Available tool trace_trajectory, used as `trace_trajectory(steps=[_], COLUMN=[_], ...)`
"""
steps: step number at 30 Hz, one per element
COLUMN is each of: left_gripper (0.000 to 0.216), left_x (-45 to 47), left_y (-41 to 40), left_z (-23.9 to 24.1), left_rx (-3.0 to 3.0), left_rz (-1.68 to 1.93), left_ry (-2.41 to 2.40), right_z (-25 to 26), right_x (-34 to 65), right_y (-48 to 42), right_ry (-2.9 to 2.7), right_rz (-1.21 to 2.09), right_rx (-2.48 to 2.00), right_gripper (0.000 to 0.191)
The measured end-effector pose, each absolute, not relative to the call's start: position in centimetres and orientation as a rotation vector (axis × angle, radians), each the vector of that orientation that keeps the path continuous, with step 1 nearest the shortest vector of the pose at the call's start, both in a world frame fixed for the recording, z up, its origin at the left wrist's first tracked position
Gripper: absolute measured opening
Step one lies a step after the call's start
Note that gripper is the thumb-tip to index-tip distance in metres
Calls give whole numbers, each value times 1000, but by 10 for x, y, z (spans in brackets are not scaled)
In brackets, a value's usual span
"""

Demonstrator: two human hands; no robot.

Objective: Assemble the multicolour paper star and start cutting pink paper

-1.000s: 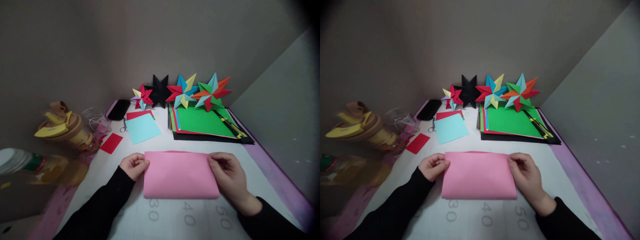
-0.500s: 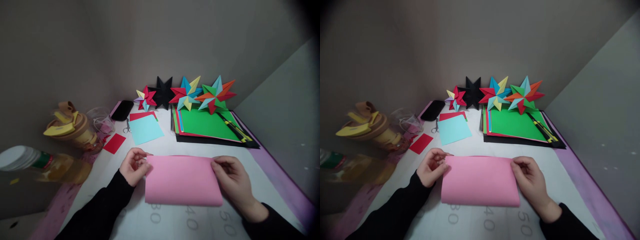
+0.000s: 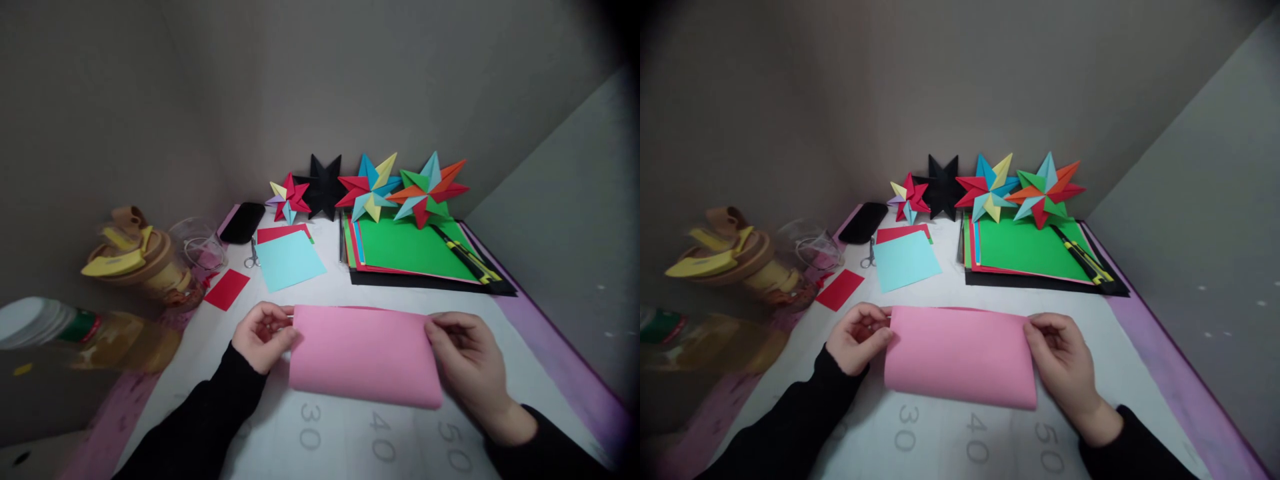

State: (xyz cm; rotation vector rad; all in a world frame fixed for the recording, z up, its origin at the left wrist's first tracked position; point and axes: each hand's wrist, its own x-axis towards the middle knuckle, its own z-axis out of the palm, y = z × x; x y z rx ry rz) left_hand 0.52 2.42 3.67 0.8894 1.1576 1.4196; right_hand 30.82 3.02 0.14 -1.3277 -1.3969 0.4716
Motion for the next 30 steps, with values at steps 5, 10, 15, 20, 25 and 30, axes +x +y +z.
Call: trace_trajectory(steps=[5, 10, 15, 20, 25, 30], left_gripper=[17, 13, 11, 16, 20, 24], left_x=[3, 4, 6, 7, 7, 6], left_y=[25, 25, 26, 27, 27, 27], left_z=[36, 39, 40, 39, 37, 36], left_rx=[933, 1007, 1063, 996, 932, 921], left_rz=[1352, 1340, 1326, 1349, 1370, 1362], left_ry=[1181, 1273, 1367, 1413, 1417, 1378], right_z=[2, 3, 3, 5, 5, 4], right_x=[308, 309, 307, 306, 306, 306], right_y=[30, 29, 29, 27, 25, 25], right_ry=[-1385, -1385, -1395, -1402, -1417, -1409], right_rz=[466, 483, 483, 468, 459, 474], right_rx=[-1334, -1335, -1321, -1291, -1269, -1271], right_gripper=[11, 11, 11, 12, 12, 13])
